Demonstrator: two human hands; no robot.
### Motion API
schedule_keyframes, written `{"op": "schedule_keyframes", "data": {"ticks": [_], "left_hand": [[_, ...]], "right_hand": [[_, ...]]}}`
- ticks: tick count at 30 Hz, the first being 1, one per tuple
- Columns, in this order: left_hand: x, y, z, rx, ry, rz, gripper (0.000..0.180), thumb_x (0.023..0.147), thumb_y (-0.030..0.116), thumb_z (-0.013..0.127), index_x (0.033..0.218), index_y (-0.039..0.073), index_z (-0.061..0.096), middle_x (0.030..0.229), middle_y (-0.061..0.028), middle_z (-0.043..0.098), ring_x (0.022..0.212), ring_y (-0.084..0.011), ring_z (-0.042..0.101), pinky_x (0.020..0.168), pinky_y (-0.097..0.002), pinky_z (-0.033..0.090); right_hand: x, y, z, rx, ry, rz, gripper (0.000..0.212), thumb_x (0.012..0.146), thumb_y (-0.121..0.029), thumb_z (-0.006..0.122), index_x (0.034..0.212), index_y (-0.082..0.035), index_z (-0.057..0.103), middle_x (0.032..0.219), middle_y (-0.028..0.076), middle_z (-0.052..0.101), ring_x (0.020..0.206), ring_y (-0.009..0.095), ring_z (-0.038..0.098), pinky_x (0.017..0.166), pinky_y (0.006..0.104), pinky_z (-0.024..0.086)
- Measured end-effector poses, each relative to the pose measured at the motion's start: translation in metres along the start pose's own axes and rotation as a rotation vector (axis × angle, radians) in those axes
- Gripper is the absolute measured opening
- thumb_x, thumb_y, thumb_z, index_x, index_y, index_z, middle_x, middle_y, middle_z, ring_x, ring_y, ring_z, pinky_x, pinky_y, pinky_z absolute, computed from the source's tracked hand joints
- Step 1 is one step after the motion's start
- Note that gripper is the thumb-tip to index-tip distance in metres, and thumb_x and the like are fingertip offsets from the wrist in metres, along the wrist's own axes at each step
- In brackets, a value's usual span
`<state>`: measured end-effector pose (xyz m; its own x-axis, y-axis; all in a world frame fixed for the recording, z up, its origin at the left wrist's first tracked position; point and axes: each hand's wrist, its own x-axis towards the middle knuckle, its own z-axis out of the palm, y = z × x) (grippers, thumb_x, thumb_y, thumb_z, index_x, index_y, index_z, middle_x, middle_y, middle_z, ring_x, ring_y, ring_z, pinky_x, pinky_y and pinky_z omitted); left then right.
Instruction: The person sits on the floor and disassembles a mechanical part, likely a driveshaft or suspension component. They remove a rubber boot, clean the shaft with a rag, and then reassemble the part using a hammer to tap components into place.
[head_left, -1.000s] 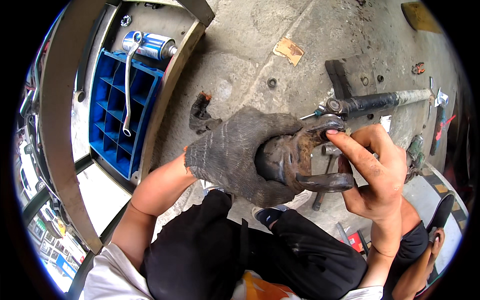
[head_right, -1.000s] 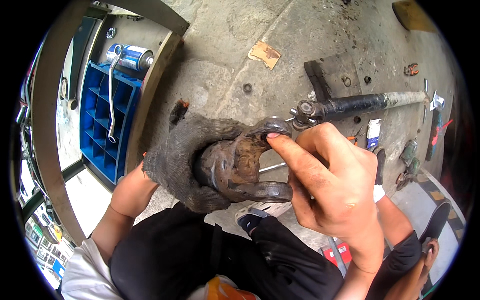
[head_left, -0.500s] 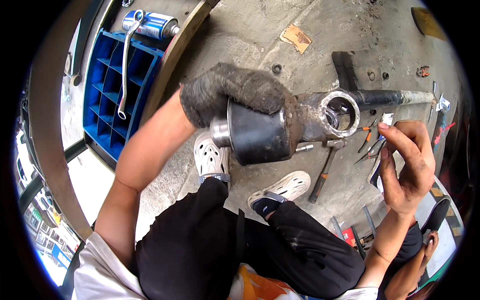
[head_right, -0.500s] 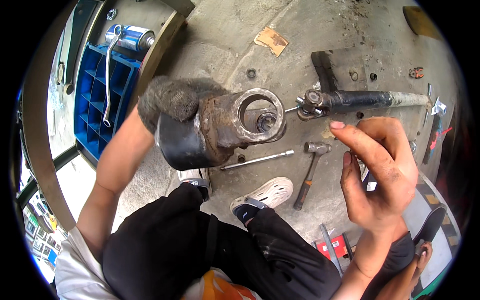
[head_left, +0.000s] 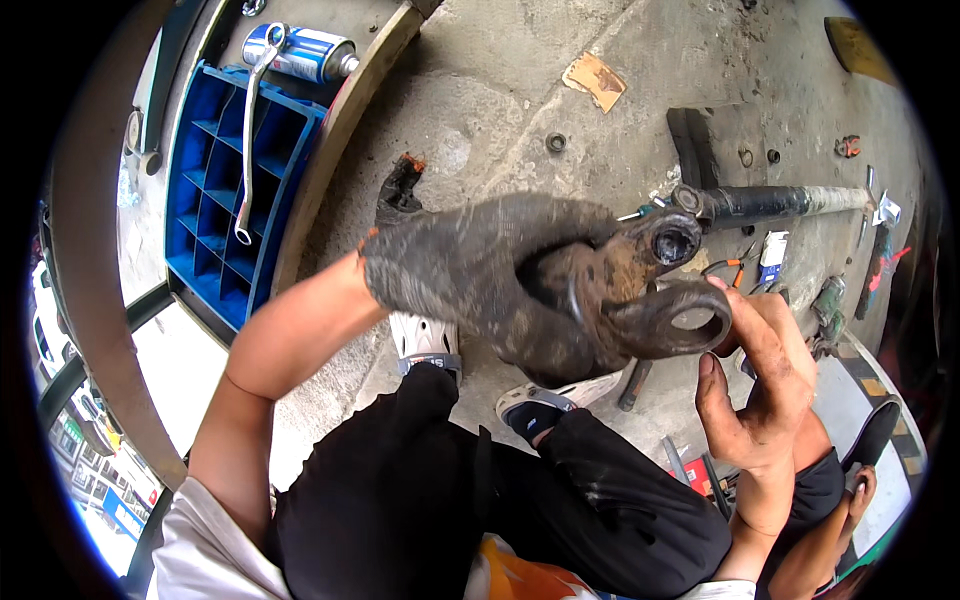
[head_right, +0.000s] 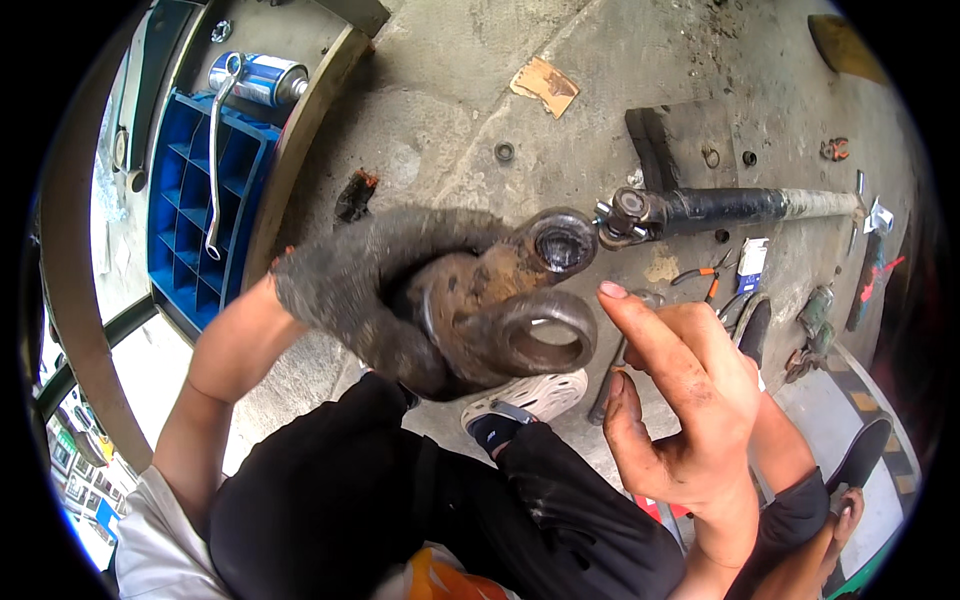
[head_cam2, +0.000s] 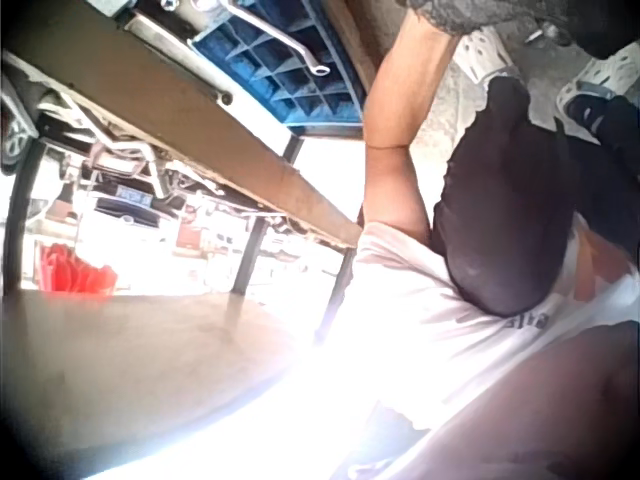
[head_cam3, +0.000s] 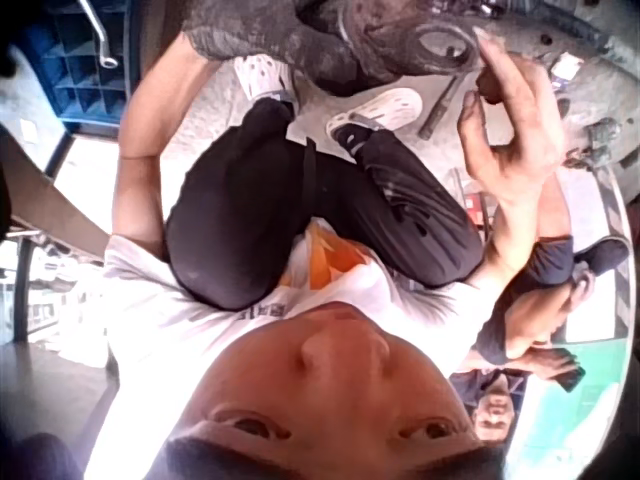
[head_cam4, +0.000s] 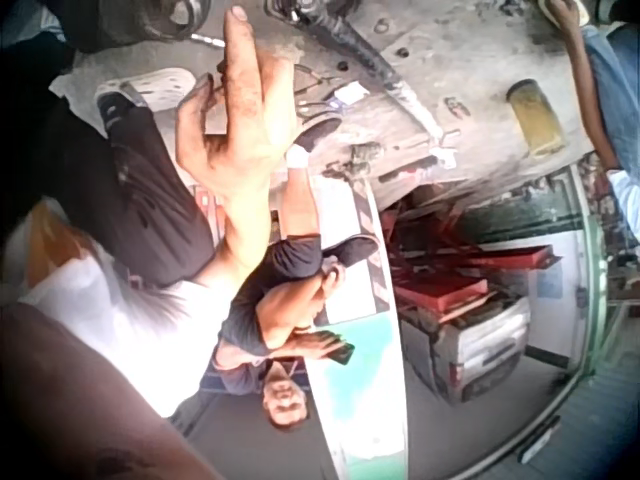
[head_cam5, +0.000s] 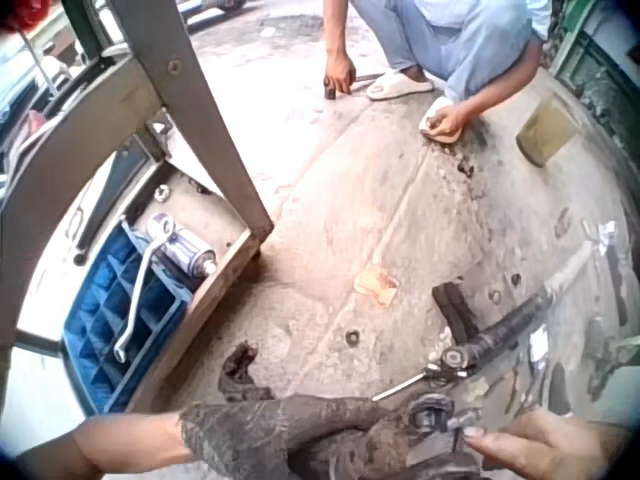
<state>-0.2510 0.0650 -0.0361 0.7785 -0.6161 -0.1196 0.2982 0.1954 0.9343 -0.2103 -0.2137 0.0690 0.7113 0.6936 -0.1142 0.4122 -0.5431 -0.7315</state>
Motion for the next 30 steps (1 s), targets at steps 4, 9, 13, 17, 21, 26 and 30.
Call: {"op": "schedule_keyframes", "data": {"ticks": [4, 9, 13, 17, 21, 26, 30], "left_hand": [[0.0, 0.009, 0.021, 0.078, 0.048, -0.029, 0.091, 0.07, 0.024, 0.091, 0.145, 0.0, 0.047, 0.118, -0.0115, 0.07, 0.104, -0.0168, 0.066, 0.092, -0.0329, 0.055], [0.008, 0.01, 0.035, 0.025, 0.112, 0.0, 0.093, 0.07, 0.026, 0.091, 0.148, 0.002, 0.044, 0.115, -0.0141, 0.07, 0.1, -0.0192, 0.067, 0.089, -0.0345, 0.056], [0.009, -0.001, 0.039, 0.039, 0.153, 0.025, 0.095, 0.07, 0.029, 0.092, 0.148, 0.002, 0.044, 0.121, -0.0167, 0.067, 0.104, -0.022, 0.066, 0.09, -0.0359, 0.055], [0.005, 0.007, 0.033, 0.211, 0.15, -0.016, 0.103, 0.066, 0.03, 0.096, 0.149, 0.0, 0.042, 0.127, -0.0173, 0.065, 0.112, -0.0232, 0.064, 0.097, -0.0375, 0.052], [0.009, 0.009, 0.029, 0.262, 0.125, -0.032, 0.11, 0.064, 0.032, 0.097, 0.152, 0.0, 0.04, 0.127, -0.0191, 0.066, 0.115, -0.0245, 0.064, 0.099, -0.0378, 0.052], [0.008, 0.013, 0.03, 0.214, 0.114, -0.034, 0.11, 0.064, 0.032, 0.097, 0.152, -0.001, 0.039, 0.127, -0.0192, 0.066, 0.115, -0.0245, 0.064, 0.099, -0.0378, 0.052], [0.01, 0.013, 0.03, 0.138, 0.094, -0.032, 0.109, 0.064, 0.031, 0.096, 0.152, -0.001, 0.039, 0.127, -0.0193, 0.066, 0.115, -0.0245, 0.064, 0.099, -0.0377, 0.052]], "right_hand": [[0.003, 0.002, 0.007, -0.047, 0.049, -0.025, 0.068, 0.06, 0.004, 0.066, 0.127, -0.001, 0.07, 0.086, 0.012, 0.058, 0.065, 0.023, 0.059, 0.06, 0.0319, 0.049], [0.002, 0.006, 0.013, -0.043, 0.018, -0.049, 0.074, 0.057, 0.003, 0.067, 0.131, -0.002, 0.068, 0.084, 0.012, 0.058, 0.065, 0.024, 0.059, 0.06, 0.0328, 0.05], [0.001, 0.012, 0.016, -0.075, 0.019, -0.036, 0.073, 0.058, 0.002, 0.067, 0.131, -0.002, 0.068, 0.082, 0.011, 0.058, 0.065, 0.024, 0.059, 0.06, 0.0329, 0.05], [0.005, 0.022, 0.008, -0.168, 0.049, -0.098, 0.072, 0.058, 0.002, 0.068, 0.129, -0.003, 0.07, 0.083, 0.011, 0.057, 0.068, 0.024, 0.059, 0.063, 0.0336, 0.05], [0.004, 0.04, -0.003, -0.296, 0.107, -0.103, 0.065, 0.057, -0.005, 0.07, 0.123, -0.006, 0.073, 0.086, 0.011, 0.055, 0.074, 0.025, 0.057, 0.069, 0.0361, 0.05], [0.012, 0.04, 0.004, -0.191, -0.021, -0.245, 0.061, 0.063, 0.004, 0.066, 0.124, 0.003, 0.065, 0.095, 0.017, 0.061, 0.078, 0.03, 0.056, 0.071, 0.0412, 0.047], [0.014, 0.037, 0.005, -0.255, -0.033, -0.254, 0.057, 0.067, 0.007, 0.065, 0.123, 0.002, 0.058, 0.11, 0.021, 0.069, 0.077, 0.033, 0.059, 0.068, 0.0431, 0.049]]}}
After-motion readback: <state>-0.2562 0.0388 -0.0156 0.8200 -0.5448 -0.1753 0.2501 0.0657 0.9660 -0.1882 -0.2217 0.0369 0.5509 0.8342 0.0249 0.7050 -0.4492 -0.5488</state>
